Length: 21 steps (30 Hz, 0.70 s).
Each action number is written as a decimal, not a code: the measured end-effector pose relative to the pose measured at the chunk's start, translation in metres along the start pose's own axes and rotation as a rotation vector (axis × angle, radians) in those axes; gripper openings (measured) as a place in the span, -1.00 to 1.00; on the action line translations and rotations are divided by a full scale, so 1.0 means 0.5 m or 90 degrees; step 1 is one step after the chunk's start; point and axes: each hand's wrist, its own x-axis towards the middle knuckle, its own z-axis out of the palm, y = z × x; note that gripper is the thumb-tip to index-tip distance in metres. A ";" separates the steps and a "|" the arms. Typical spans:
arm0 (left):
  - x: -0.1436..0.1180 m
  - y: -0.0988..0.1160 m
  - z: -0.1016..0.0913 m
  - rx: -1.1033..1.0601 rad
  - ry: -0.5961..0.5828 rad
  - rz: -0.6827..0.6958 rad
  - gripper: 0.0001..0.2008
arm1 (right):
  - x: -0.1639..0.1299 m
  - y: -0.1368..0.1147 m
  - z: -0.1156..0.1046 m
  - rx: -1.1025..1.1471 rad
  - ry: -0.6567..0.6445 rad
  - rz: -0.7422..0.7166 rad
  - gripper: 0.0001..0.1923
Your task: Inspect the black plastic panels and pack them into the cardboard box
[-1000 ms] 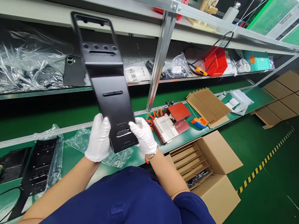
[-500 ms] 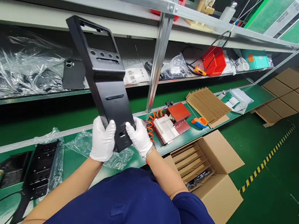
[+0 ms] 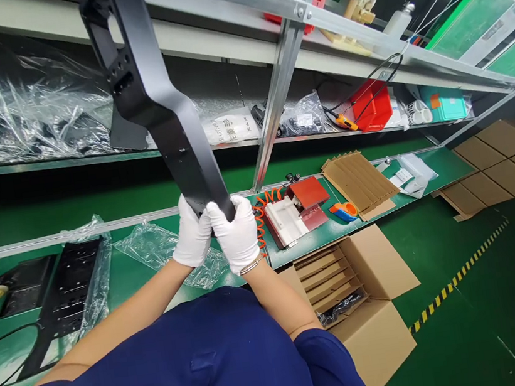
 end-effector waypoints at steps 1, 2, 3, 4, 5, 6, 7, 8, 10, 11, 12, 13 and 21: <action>0.002 0.000 -0.001 0.007 0.000 0.001 -0.20 | 0.003 0.001 0.001 0.013 -0.009 0.014 -0.59; 0.003 0.000 -0.003 0.016 -0.003 0.002 -0.23 | 0.005 0.003 0.003 0.027 -0.014 0.027 -0.60; 0.005 0.000 -0.005 0.029 -0.004 0.005 -0.25 | 0.007 0.006 0.005 0.043 -0.017 0.038 -0.60; 0.007 -0.001 -0.007 0.047 -0.004 0.007 -0.27 | 0.008 0.010 0.006 0.061 -0.017 0.045 -0.60; 0.009 -0.003 -0.010 0.067 -0.003 0.008 -0.28 | 0.009 0.015 0.009 0.081 -0.017 0.051 -0.61; 0.010 -0.005 -0.012 0.087 -0.001 0.008 -0.30 | 0.009 0.019 0.011 0.100 -0.017 0.055 -0.61; 0.012 -0.006 -0.014 0.104 -0.001 0.008 -0.31 | 0.009 0.024 0.013 0.115 -0.017 0.059 -0.61; 0.013 -0.008 -0.016 0.116 -0.002 0.010 -0.33 | 0.008 0.029 0.016 0.125 -0.015 0.062 -0.61; 0.015 -0.009 -0.019 0.126 -0.009 0.023 -0.35 | 0.006 0.038 0.020 0.126 -0.009 0.067 -0.59; 0.015 -0.008 -0.020 0.129 -0.014 0.032 -0.36 | 0.005 0.041 0.022 0.124 -0.007 0.070 -0.58; 0.015 -0.007 -0.021 0.131 -0.017 0.038 -0.37 | 0.004 0.044 0.024 0.125 -0.006 0.073 -0.58; 0.014 -0.004 -0.023 0.131 -0.020 0.043 -0.37 | 0.004 0.046 0.025 0.129 -0.005 0.078 -0.57; 0.001 0.009 -0.040 0.107 -0.032 0.039 -0.29 | -0.005 0.034 0.017 0.156 -0.016 0.072 -0.58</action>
